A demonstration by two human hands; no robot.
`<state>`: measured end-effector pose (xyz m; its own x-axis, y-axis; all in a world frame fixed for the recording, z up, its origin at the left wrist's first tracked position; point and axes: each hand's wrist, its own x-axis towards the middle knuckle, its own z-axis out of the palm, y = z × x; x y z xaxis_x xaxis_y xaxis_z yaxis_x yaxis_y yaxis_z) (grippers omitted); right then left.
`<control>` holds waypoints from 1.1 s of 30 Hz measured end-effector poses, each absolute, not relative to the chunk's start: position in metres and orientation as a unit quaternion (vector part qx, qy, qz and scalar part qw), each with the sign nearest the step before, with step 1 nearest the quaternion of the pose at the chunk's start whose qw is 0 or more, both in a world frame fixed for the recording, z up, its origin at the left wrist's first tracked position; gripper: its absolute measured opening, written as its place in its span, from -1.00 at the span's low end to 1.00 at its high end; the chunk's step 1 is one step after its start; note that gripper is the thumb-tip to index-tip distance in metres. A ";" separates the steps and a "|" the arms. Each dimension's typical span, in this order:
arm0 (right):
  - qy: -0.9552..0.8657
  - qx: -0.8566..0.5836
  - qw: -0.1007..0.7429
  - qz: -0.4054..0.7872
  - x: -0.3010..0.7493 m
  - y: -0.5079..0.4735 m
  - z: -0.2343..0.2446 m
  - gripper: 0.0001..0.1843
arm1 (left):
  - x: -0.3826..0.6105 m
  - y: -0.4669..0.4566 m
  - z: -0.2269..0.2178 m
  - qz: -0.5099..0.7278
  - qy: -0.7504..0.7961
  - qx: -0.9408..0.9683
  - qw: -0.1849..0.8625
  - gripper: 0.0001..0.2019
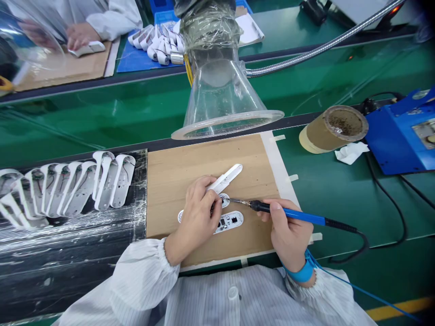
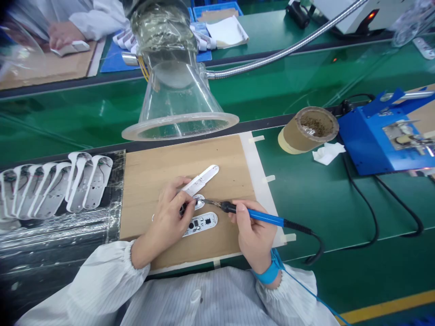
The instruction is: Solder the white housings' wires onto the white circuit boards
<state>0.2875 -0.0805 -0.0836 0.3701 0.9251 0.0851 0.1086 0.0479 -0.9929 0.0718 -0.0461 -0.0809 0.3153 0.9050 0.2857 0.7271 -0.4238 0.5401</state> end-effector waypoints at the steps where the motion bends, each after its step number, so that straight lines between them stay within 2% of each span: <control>1: -0.437 -0.593 0.578 0.352 0.287 -0.080 -0.083 -0.73 | 0.072 -0.046 -0.081 0.281 0.512 0.796 0.157 -0.84; 33: -0.427 -0.593 0.585 0.353 0.293 -0.084 -0.092 -0.76 | 0.071 -0.046 -0.078 0.283 0.511 0.794 0.170 -0.85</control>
